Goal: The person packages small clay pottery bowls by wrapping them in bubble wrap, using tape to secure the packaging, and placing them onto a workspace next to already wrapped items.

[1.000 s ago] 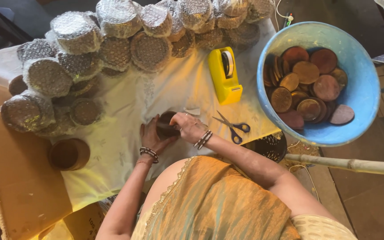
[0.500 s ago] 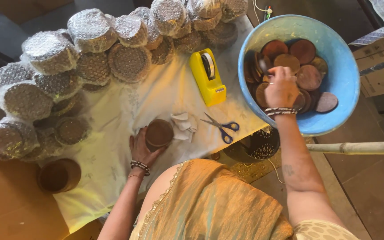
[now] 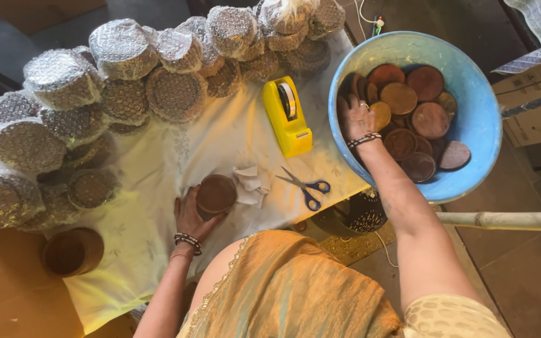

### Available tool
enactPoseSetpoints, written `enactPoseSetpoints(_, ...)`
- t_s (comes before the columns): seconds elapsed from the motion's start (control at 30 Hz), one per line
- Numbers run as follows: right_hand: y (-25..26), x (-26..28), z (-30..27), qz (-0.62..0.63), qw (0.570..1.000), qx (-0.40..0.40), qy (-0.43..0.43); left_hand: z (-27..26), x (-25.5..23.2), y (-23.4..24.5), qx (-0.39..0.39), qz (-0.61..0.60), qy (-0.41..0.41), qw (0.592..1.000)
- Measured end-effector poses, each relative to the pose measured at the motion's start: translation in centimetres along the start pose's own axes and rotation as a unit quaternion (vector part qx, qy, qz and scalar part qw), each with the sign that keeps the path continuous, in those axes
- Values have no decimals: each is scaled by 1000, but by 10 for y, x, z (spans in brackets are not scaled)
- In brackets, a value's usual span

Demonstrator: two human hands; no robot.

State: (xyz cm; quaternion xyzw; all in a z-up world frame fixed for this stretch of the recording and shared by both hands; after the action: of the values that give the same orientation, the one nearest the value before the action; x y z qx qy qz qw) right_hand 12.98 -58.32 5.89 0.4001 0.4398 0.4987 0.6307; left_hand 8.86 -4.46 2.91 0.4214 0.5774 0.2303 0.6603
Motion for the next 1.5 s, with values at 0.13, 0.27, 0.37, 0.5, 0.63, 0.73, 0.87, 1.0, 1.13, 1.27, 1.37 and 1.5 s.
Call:
enactPoseSetpoints(0.13,-39,-22,14,3,996,30,-83,0,1,-1,9,2,6,1000)
enactPoseSetpoints(0.27,11,-41,20,86,983,39,-157,-1,3,-2,6,-11,8,1000)
enactPoseSetpoints(0.37,62,-59,15,202,958,8,-203,0,5,-4,8,-14,4,1000)
enactPoseSetpoints(0.5,65,-88,-10,502,812,-79,-286,3,4,4,5,-50,-18,999)
enactPoseSetpoints(0.63,126,-47,-23,645,704,-121,-273,13,20,3,2,-121,-17,992)
enactPoseSetpoints(0.73,146,11,-20,735,608,-100,-284,23,13,25,-66,-261,-1,963)
enactPoseSetpoints(0.87,146,120,-10,760,611,-9,-221,37,-3,16,1,-552,85,830)
enactPoseSetpoints(1.0,157,240,-4,750,638,107,-139,36,-58,33,115,-742,175,636)
enactPoseSetpoints(1.13,196,315,-8,673,726,136,-29,24,-71,26,170,-822,221,497)
enactPoseSetpoints(1.27,224,347,-13,505,852,87,103,8,-70,27,200,-854,209,433)
enactPoseSetpoints(1.37,223,354,-15,466,874,81,108,-3,-60,25,199,-844,215,449)
enactPoseSetpoints(1.5,193,344,-15,492,863,103,53,-9,-34,9,178,-838,236,458)
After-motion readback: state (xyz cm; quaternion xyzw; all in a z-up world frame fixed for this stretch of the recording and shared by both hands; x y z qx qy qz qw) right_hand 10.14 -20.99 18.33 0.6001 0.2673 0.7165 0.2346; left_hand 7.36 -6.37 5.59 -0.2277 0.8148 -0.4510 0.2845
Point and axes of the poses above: each hand's wrist, its own z-axis towards the middle knuckle, its own y-axis out of the back of the hand, x = y × z, the point moved 8 cm from there along z, towards the middle knuckle, and after that the axes turned 2 degrees about -x, right-handed, at the moved point
